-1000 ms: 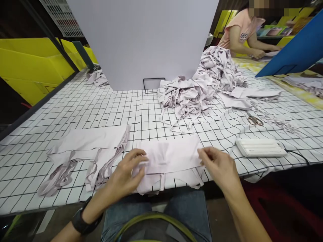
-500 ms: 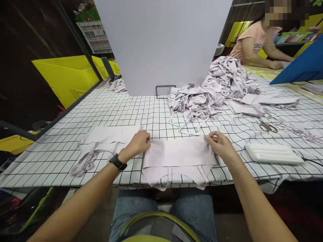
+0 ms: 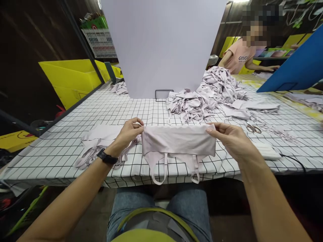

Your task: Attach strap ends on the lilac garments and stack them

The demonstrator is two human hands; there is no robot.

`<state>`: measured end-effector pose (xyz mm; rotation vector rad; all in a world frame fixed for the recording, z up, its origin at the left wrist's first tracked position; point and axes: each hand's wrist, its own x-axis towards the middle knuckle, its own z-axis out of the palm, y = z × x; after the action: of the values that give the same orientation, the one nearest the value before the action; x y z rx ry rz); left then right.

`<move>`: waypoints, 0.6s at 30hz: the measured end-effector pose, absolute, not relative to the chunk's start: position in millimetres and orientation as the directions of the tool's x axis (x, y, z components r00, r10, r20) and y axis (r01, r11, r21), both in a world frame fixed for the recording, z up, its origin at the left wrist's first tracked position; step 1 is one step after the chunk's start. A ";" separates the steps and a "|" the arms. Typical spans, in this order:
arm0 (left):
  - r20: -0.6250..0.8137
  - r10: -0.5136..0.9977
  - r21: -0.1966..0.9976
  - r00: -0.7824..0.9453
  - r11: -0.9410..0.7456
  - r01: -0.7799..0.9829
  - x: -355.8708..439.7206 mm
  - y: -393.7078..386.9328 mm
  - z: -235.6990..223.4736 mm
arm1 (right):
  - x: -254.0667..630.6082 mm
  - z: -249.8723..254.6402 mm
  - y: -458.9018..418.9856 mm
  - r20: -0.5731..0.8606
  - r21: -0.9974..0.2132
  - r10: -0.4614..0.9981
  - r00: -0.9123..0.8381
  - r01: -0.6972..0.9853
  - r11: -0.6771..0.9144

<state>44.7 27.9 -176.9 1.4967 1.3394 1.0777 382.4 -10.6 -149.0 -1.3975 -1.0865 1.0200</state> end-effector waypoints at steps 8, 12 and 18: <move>0.331 0.920 0.906 0.211 -0.373 0.202 26.0 24.8 -124.1 | 395.2 -94.0 -6.9 0.044 -0.979 0.985 0.166 0.203 0.010; 0.345 0.928 0.873 0.141 -0.372 0.315 20.4 24.4 -103.7 | 378.1 -70.9 -0.2 0.128 -0.972 0.977 0.171 0.218 0.089; 0.545 0.837 0.772 0.037 -0.519 0.367 -1.5 24.5 -84.9 | 351.7 -50.8 13.2 0.290 -0.942 0.948 0.130 0.213 0.259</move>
<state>-1.5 24.5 -84.9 1.8986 1.2148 1.4874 351.7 13.2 -50.8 -1.2050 -1.3462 0.7869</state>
